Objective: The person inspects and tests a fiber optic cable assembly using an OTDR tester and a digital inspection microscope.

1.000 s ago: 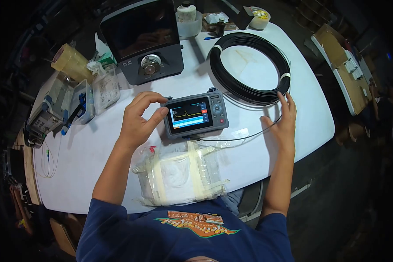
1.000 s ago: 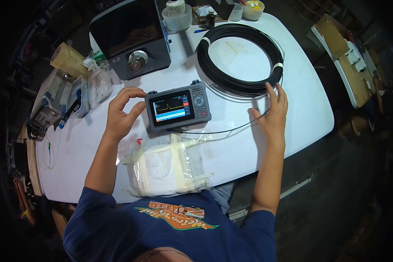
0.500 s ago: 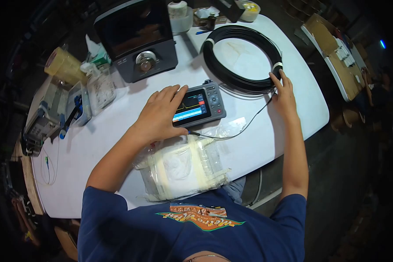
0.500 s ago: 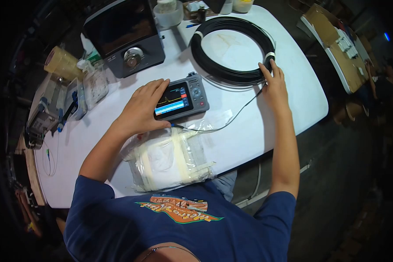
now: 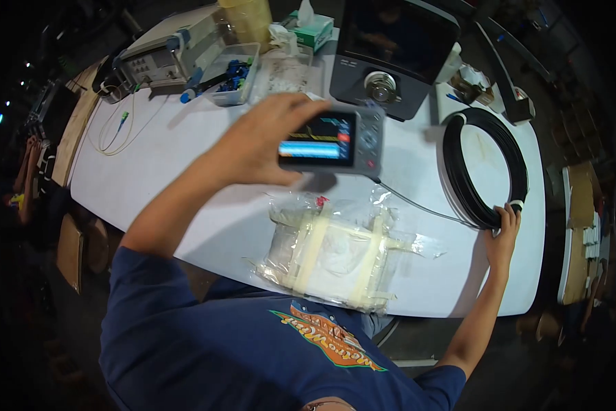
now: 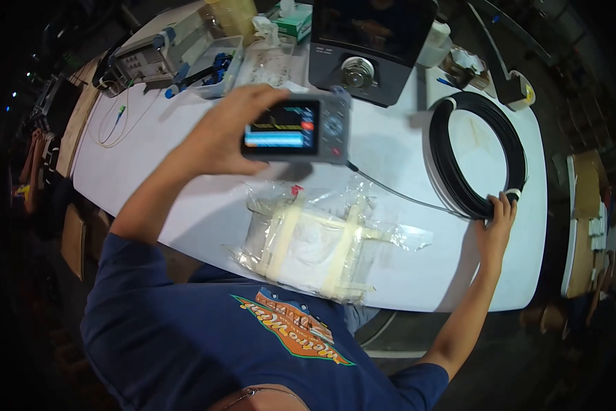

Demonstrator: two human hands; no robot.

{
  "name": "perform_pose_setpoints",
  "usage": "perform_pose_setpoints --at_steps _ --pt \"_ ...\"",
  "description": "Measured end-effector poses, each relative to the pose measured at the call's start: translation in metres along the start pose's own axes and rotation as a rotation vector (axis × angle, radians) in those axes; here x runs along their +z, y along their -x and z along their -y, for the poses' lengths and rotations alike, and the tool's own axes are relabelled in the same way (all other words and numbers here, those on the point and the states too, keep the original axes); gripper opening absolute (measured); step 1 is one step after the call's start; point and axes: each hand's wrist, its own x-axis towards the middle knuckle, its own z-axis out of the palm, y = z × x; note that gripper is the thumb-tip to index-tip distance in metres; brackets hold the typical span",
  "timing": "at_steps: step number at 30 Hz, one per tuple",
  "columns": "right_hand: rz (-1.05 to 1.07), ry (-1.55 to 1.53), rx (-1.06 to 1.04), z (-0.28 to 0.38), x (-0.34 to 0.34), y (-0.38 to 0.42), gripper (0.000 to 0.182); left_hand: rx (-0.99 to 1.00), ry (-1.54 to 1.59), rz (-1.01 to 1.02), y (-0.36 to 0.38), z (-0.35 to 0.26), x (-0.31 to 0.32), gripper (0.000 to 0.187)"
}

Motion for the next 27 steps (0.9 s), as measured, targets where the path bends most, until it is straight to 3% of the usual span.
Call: perform_pose_setpoints --at_steps 6,10,13,18,20,27 --pt "-0.044 -0.012 0.023 0.004 0.006 0.002 0.055 -0.071 -0.411 -0.005 -0.001 0.09 -0.091 0.105" --pt "-0.066 -0.001 0.029 0.001 0.008 0.002 0.058 -0.145 -0.466 0.015 -0.01 0.15 -0.112 0.106" --pt "-0.061 -0.01 0.03 0.002 0.008 0.001 0.054 -0.266 -0.37 0.166 -0.013 0.177 -0.113 0.111" --pt "-0.032 0.003 0.045 0.001 0.005 0.0 0.056 -0.287 -0.251 0.225 -0.008 0.204 -0.104 0.114" --pt "-0.014 0.014 0.039 0.003 0.005 -0.001 0.058 -0.394 -0.151 0.255 -0.007 0.205 -0.102 0.116" --pt "0.035 0.064 0.04 0.012 0.001 -0.002 0.062 -0.494 -0.396 0.503 -0.028 0.211 -0.101 0.125"
